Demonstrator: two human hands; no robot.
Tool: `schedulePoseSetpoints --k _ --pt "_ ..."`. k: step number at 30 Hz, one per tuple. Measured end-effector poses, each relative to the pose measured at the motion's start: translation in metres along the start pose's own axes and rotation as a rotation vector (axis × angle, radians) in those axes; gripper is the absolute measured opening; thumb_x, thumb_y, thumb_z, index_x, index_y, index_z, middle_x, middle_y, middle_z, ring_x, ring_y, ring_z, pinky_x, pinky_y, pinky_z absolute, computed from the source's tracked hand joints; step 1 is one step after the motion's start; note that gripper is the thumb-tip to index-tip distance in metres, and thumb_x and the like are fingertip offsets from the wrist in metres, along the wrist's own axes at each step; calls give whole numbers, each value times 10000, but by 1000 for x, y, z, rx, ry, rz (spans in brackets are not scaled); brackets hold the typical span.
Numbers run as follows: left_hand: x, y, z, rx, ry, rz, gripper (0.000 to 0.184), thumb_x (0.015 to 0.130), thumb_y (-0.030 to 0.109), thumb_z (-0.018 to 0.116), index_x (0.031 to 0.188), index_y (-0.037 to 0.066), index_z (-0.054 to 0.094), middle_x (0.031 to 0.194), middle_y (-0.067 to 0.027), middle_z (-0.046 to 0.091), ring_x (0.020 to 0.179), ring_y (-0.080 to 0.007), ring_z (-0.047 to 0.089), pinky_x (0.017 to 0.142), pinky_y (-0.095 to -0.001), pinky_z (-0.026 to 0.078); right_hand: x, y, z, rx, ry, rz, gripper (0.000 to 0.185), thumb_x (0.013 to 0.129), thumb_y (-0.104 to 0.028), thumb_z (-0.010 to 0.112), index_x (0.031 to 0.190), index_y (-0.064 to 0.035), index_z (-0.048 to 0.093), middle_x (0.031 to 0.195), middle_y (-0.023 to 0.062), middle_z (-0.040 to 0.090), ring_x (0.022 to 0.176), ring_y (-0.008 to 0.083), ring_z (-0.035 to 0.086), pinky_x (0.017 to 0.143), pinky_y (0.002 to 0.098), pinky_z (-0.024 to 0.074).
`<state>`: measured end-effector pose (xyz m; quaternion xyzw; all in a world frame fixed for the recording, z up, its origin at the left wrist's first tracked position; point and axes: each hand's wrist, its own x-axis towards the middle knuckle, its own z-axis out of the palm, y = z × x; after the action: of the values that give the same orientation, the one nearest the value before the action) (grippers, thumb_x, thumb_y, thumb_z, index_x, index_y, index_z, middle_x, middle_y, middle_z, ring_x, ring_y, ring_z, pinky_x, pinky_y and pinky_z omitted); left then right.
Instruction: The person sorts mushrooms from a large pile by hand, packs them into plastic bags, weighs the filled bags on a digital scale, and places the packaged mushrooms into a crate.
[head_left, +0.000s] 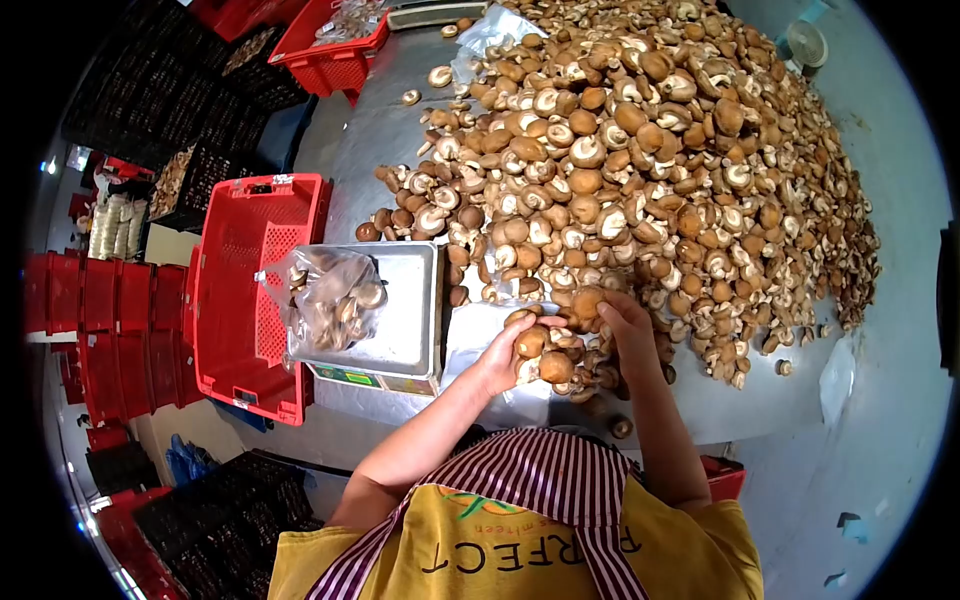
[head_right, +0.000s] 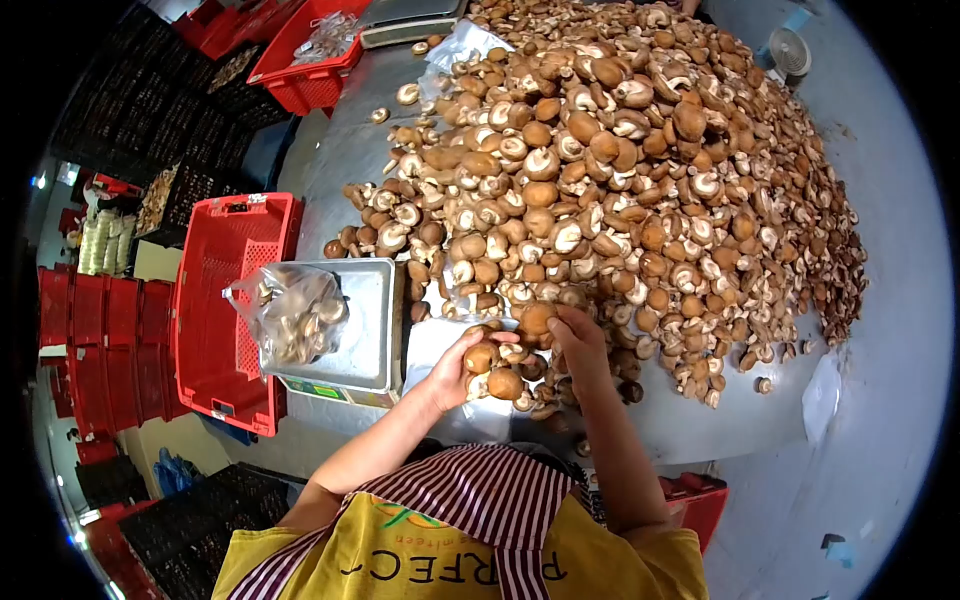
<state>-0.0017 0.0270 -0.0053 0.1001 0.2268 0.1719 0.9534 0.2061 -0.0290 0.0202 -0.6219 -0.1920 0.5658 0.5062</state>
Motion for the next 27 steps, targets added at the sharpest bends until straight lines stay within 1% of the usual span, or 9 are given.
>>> schedulePoseSetpoints --k 2,9,12,15,16,18,21,26,27 --pt "0 0 -5 -7 19 10 579 945 446 472 1291 -18 489 1281 -281 539 1203 -365 540 1036 -477 431 3 3 7 40 72 -64 232 893 -113 638 1100 -6 642 936 31 662 793 76 595 653 223 473" --pt "-7 2 -10 -73 4 9 575 953 460 451 1277 -12 509 1351 -307 465 1319 -404 416 1070 -501 388 20 7 -8 -269 74 -63 263 871 -144 684 1103 -30 640 921 53 664 807 121 611 660 276 486" --pt "-11 4 -12 -67 -18 11 568 958 452 442 1281 -11 507 1369 -305 448 1324 -413 405 1073 -508 382 36 -18 -10 -720 218 -703 307 837 -113 695 1126 -30 628 1045 112 637 792 216 621 666 319 494" --pt "-10 7 -10 -64 -4 -18 569 956 448 444 1295 -6 498 1360 -300 464 1308 -398 433 1072 -490 389 61 -86 13 -1017 327 -841 408 860 -155 675 1237 -35 574 1168 149 578 774 174 608 659 296 505" --pt "-9 8 -5 -56 8 -22 566 956 444 443 1298 -4 497 1350 -299 476 1297 -389 449 1071 -479 392 70 -100 23 -1015 338 -846 408 860 -155 675 1237 -35 574 1168 149 578 774 174 608 659 296 505" --pt "-7 8 -3 -28 58 -23 557 956 436 439 1302 3 495 1328 -295 501 1270 -370 485 1068 -456 399 81 -118 43 -1262 269 -396 544 881 -210 650 1379 -96 463 1291 186 486 763 193 608 660 300 520" --pt "-5 6 -4 -5 43 -1 558 955 440 438 1299 5 497 1337 -296 493 1267 -370 487 1071 -455 396 91 -94 45 -1586 123 -354 620 898 -251 629 1451 -146 370 1374 194 410 781 201 619 649 298 526" --pt "-24 6 -3 -6 6 13 594 951 458 432 1328 1 466 1350 -299 478 1257 -357 498 1065 -453 403 58 -43 11 -1502 112 -574 633 817 -176 697 1392 -131 436 1360 167 440 793 241 649 661 345 535" --pt "-28 6 -4 -7 5 12 594 951 458 432 1328 1 466 1350 -299 478 1257 -357 498 1065 -453 403 44 -43 9 -1457 95 -696 517 821 -144 674 1307 -110 501 1238 167 499 728 243 641 613 346 522"
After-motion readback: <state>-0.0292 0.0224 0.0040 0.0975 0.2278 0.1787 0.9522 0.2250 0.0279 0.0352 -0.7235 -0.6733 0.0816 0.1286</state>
